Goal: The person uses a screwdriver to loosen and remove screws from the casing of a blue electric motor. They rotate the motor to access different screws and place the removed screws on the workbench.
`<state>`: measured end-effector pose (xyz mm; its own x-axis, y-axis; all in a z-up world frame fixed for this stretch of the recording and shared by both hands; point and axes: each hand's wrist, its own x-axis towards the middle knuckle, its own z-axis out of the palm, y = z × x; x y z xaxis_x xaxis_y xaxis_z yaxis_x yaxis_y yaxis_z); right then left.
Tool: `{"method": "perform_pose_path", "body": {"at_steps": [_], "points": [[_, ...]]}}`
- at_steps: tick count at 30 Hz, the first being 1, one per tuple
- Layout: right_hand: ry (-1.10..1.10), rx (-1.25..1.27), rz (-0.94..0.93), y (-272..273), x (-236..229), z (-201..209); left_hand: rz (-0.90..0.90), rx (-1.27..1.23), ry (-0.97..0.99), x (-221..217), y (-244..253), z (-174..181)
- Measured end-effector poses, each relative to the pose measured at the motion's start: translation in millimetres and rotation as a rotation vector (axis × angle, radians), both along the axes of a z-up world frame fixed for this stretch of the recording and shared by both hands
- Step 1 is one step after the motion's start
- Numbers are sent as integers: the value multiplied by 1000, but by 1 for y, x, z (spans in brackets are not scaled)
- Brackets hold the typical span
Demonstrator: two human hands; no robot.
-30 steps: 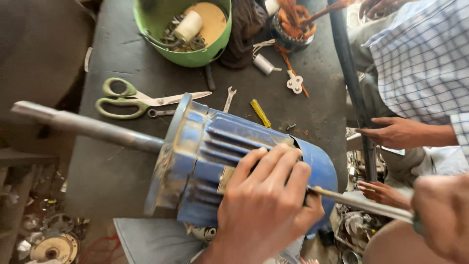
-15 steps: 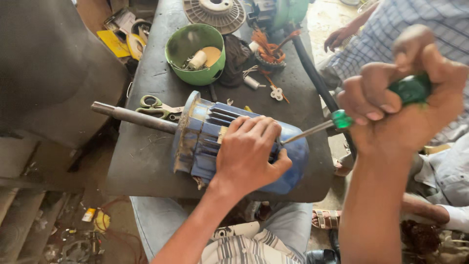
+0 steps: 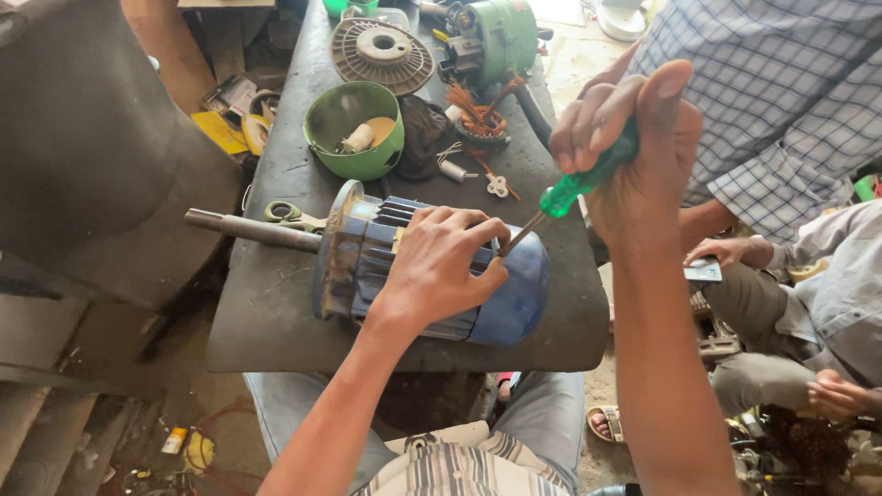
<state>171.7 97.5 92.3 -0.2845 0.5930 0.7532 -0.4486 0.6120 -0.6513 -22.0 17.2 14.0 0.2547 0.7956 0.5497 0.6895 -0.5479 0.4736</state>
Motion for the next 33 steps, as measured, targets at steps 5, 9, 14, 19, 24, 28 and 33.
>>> {"method": "perform_pose_path", "body": {"at_steps": [5,9,14,19,24,28,33], "points": [[253,-353,167,-7,-5,-2,30,0,8,3,0,-1],[277,-278,31,-29,16,-1,71,-44,-32,7,-1,1],[263,-110,-360,-60,64,-24,154,-66,-38,20,3,-1],[295,-236,-539,-47,80,-62,162,12,-97,28,3,-2],[304,-378,-571,-49,66,-79,146,-5,-81,27,-1,0],[160,-414,-563,-59,56,-83,111,93,-34,25,-11,2],[45,-498,-555,-47,66,-109,163,115,-16,29,-18,4]]}}
